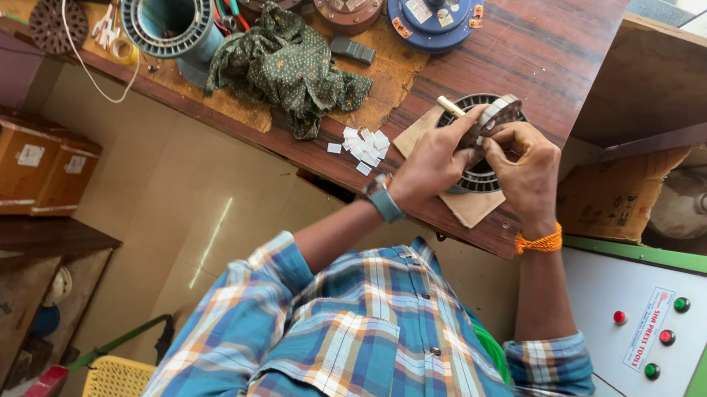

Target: The person moves plastic buckets, then repeatedly picks up small white rectangular pieces and inserts them into slots on a motor rotor assembly. The person handles the rotor and pieces by hand on a cluttered workbench.

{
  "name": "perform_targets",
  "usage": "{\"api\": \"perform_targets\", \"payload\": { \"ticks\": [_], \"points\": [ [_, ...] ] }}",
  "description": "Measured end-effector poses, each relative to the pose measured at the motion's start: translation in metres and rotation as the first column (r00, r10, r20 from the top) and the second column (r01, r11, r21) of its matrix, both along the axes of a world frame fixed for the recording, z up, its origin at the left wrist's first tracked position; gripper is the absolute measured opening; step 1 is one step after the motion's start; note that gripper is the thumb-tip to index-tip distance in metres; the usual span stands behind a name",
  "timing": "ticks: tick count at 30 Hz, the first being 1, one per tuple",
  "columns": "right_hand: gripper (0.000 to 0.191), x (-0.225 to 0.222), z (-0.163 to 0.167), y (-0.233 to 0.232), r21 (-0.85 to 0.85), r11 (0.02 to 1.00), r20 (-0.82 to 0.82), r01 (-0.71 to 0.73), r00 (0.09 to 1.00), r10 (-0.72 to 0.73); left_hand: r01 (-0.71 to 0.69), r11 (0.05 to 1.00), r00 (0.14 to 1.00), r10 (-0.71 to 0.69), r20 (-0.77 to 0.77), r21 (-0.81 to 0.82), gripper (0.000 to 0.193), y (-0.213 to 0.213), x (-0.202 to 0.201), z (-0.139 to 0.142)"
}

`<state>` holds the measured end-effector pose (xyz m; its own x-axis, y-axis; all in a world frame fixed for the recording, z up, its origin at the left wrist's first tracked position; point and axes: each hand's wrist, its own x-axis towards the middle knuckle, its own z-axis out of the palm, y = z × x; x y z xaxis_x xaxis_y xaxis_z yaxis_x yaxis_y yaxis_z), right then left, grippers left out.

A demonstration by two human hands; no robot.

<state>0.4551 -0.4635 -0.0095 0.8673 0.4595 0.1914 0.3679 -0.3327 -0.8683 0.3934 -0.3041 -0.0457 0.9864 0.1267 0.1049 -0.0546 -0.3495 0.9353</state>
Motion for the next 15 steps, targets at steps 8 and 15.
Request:
{"api": "perform_targets", "payload": {
  "ticks": [8, 15],
  "points": [
    [0.009, -0.018, -0.027, 0.015, 0.091, 0.988, 0.342, 0.124, 0.928, -0.148, 0.116, 0.984, 0.993, -0.111, -0.042, 0.134, 0.062, 0.021, 0.019, 0.013],
    [0.012, -0.033, -0.03, 0.014, 0.07, 0.989, 0.419, 0.127, 0.896, -0.145, 0.04, 0.998, 0.999, -0.042, -0.026, -0.052, 0.051, 0.022, 0.001, -0.002]
  ]
}}
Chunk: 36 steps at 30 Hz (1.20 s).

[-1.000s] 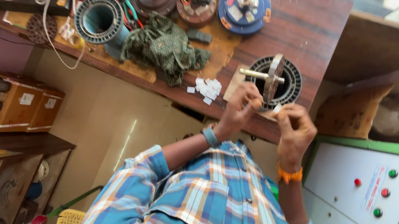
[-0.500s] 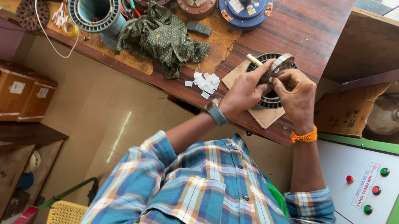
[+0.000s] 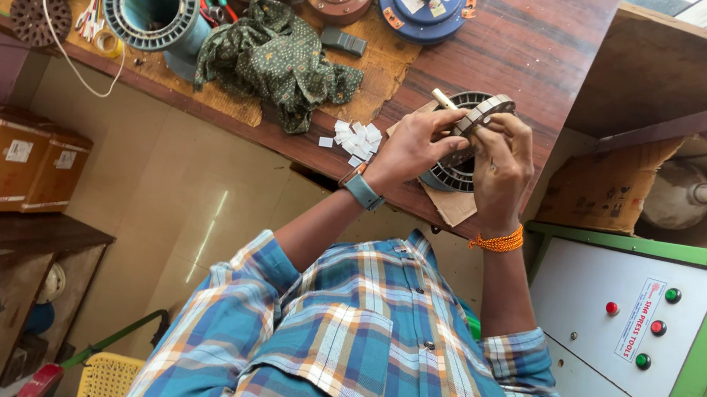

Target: The person moves plastic buckets, then repeatedly picks up small white rectangular pieces and inserts them into slots on a motor rotor assembly. The person handles the rotor and pieces by hand on a cluttered workbench.

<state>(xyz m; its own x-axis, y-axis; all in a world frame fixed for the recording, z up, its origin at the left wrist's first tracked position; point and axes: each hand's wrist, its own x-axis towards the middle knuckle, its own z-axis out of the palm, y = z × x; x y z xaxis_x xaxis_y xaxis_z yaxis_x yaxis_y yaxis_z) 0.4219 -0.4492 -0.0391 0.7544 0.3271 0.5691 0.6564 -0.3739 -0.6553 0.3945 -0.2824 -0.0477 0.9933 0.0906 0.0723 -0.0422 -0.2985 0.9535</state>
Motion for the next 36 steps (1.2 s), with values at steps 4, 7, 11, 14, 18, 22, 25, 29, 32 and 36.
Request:
{"api": "perform_targets", "payload": {
  "ticks": [4, 7, 11, 14, 18, 22, 25, 29, 32, 36],
  "points": [
    [0.027, -0.004, 0.002, -0.003, 0.106, 0.992, -0.15, 0.071, 0.987, -0.054, -0.019, 0.992, 1.0, 0.021, 0.01, -0.125, 0.049, -0.004, -0.003, -0.004],
    [0.016, -0.005, 0.0, -0.002, 0.138, 0.979, -0.196, 0.153, 0.973, -0.124, -0.001, 0.977, 0.999, 0.011, 0.049, -0.211, 0.046, -0.006, -0.005, -0.005],
    [0.013, 0.0, -0.006, -0.002, 0.145, 0.978, -0.116, 0.15, 0.984, -0.133, -0.019, 0.981, 0.998, 0.029, 0.05, -0.194, 0.047, -0.011, -0.005, -0.01],
    [0.012, 0.002, -0.006, -0.005, 0.089, 0.987, -0.081, 0.133, 0.989, -0.126, -0.006, 0.981, 0.998, 0.019, 0.067, -0.192, 0.047, -0.014, -0.005, -0.012],
    [0.012, 0.005, -0.002, -0.005, 0.039, 0.993, -0.088, 0.112, 0.99, -0.108, -0.003, 0.989, 0.994, 0.018, 0.105, -0.147, 0.047, -0.015, -0.005, -0.011],
    [0.013, 0.004, 0.001, -0.002, 0.027, 0.993, -0.063, 0.113, 0.992, -0.112, -0.032, 0.997, 0.996, 0.037, 0.075, -0.065, 0.048, -0.016, -0.006, -0.01],
    [0.012, 0.005, 0.001, -0.003, 0.003, 0.992, -0.07, 0.126, 0.99, -0.125, -0.045, 0.992, 0.994, 0.055, 0.089, -0.114, 0.05, -0.015, -0.005, -0.01],
    [0.01, 0.013, 0.003, -0.01, 0.067, 0.989, -0.307, 0.133, 0.946, -0.107, -0.039, 0.991, 0.998, 0.046, 0.049, -0.125, 0.053, -0.013, -0.003, -0.008],
    [0.009, 0.016, -0.001, -0.011, 0.212, 0.957, -0.344, 0.197, 0.932, -0.115, -0.148, 0.987, 0.989, 0.148, 0.003, -0.062, 0.049, -0.022, -0.003, -0.004],
    [0.008, 0.007, -0.014, -0.013, 0.044, 0.95, -0.13, 0.309, 0.945, -0.301, -0.359, 0.924, 0.921, 0.328, 0.21, 0.129, 0.039, -0.042, 0.008, -0.007]
  ]
}}
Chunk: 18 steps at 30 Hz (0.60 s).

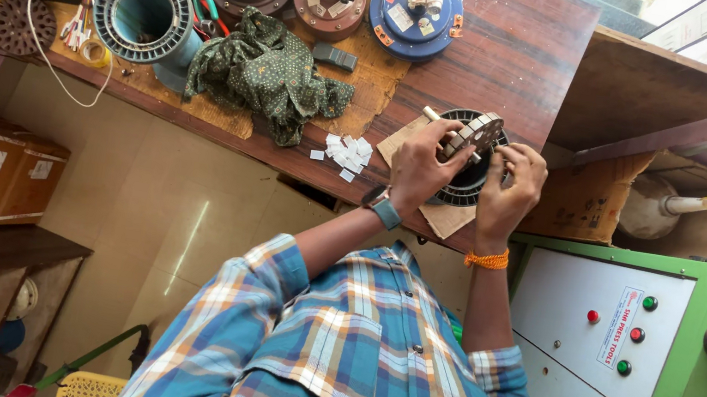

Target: The person moves plastic buckets, then repeatedly picks up small white rectangular pieces and inserts them into slots on a motor rotor assembly. The person handles the rotor and pieces by hand on a cluttered workbench.

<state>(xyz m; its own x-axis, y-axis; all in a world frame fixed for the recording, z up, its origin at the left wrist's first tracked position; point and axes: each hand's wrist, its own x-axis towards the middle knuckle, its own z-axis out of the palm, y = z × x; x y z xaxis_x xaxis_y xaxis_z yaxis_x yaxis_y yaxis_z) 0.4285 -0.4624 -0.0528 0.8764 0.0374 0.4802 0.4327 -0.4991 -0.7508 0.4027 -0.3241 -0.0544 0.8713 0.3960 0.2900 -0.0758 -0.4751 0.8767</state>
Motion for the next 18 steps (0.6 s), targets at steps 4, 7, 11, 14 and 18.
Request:
{"api": "perform_targets", "payload": {
  "ticks": [4, 7, 11, 14, 18],
  "points": [
    [0.01, -0.012, -0.018, -0.003, -0.207, 0.978, -0.024, 0.009, 1.0, -0.014, -0.015, 0.992, 0.998, 0.008, 0.054, 0.127, 0.033, -0.004, 0.008, -0.013],
    [0.015, -0.015, -0.03, 0.004, -0.193, 0.977, -0.04, 0.095, 0.994, -0.105, -0.057, 0.988, 0.995, 0.044, 0.09, 0.14, 0.027, -0.009, 0.001, -0.014],
    [0.029, -0.002, -0.041, 0.01, -0.136, 0.973, 0.06, 0.184, 0.982, -0.177, -0.021, 0.989, 0.99, 0.0, 0.141, 0.149, 0.034, -0.013, -0.016, -0.003],
    [0.031, 0.001, -0.05, 0.003, -0.013, 0.993, -0.033, 0.12, 0.992, -0.12, 0.042, 0.978, 0.986, -0.074, 0.151, 0.203, 0.051, -0.019, -0.03, -0.001],
    [0.03, 0.007, -0.056, 0.002, 0.082, 0.993, -0.102, 0.087, 0.992, -0.079, 0.097, 0.991, 0.985, -0.109, 0.136, 0.094, 0.057, -0.023, -0.031, -0.005]
  ]
}}
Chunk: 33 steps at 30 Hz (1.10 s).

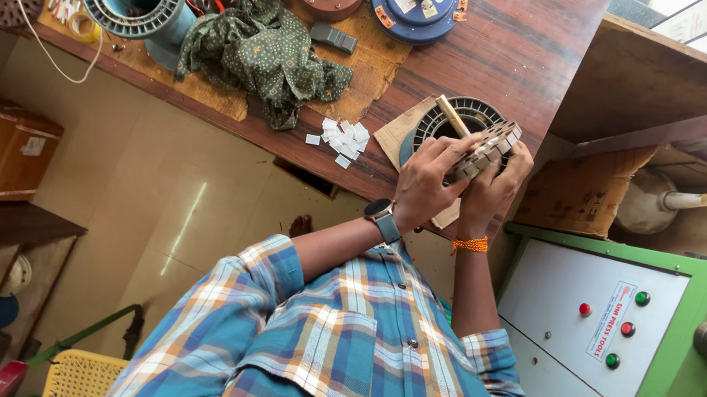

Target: The person moves plastic buckets, then repeatedly picks up small white rectangular pieces and inserts them into slots on a motor rotor assembly. The person handles the rotor and pieces by hand on a cluttered workbench.

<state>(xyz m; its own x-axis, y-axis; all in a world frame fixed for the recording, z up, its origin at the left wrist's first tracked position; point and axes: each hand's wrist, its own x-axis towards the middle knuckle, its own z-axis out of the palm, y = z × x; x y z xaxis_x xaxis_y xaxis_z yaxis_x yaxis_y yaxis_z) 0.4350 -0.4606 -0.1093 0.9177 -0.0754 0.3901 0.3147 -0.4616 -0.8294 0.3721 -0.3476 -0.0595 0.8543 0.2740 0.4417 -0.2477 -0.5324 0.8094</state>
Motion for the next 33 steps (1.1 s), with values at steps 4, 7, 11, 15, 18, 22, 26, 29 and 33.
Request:
{"api": "perform_targets", "payload": {
  "ticks": [4, 7, 11, 15, 18, 22, 26, 29, 33],
  "points": [
    [0.028, -0.003, 0.005, 0.003, -0.05, 0.999, 0.007, -0.009, 1.0, 0.009, -0.029, 0.985, 0.999, 0.025, -0.03, -0.17, 0.042, 0.005, 0.007, 0.0],
    [0.016, 0.002, 0.011, 0.004, -0.121, 0.993, 0.021, -0.003, 1.0, 0.005, -0.074, 0.975, 0.989, 0.045, -0.137, -0.211, 0.034, 0.008, 0.013, 0.001],
    [0.01, 0.019, 0.014, 0.002, -0.023, 0.996, -0.023, -0.086, 0.996, 0.086, -0.142, 0.962, 0.976, 0.096, -0.197, -0.233, 0.031, 0.008, 0.019, 0.002],
    [0.009, 0.031, 0.016, 0.001, -0.027, 0.984, 0.024, -0.174, 0.984, 0.174, -0.155, 0.98, 0.971, 0.128, -0.202, -0.124, 0.031, 0.01, 0.023, 0.006],
    [0.01, 0.027, 0.017, 0.002, -0.141, 0.984, 0.121, -0.113, 0.984, 0.131, -0.164, 0.986, 0.976, 0.156, -0.153, -0.041, 0.031, 0.009, 0.023, 0.012],
    [0.01, 0.027, 0.019, 0.003, -0.192, 0.979, 0.175, -0.068, 0.979, 0.103, -0.161, 0.986, 0.971, 0.152, -0.187, -0.032, 0.031, 0.014, 0.026, 0.018],
    [0.016, 0.023, 0.021, 0.0, -0.228, 0.954, 0.431, -0.196, 0.858, 0.279, -0.098, 0.995, 0.979, 0.092, -0.182, -0.024, 0.032, 0.025, 0.026, 0.022],
    [0.025, 0.015, 0.022, 0.005, -0.249, 0.923, 0.434, -0.292, 0.819, 0.376, -0.078, 0.995, 0.99, 0.086, -0.109, 0.068, 0.036, 0.032, 0.026, 0.027],
    [0.039, 0.015, 0.022, 0.01, -0.271, 0.904, 0.366, -0.33, 0.833, 0.414, -0.041, 0.995, 0.972, 0.06, -0.229, 0.089, 0.04, 0.041, 0.033, 0.028]
  ]
}}
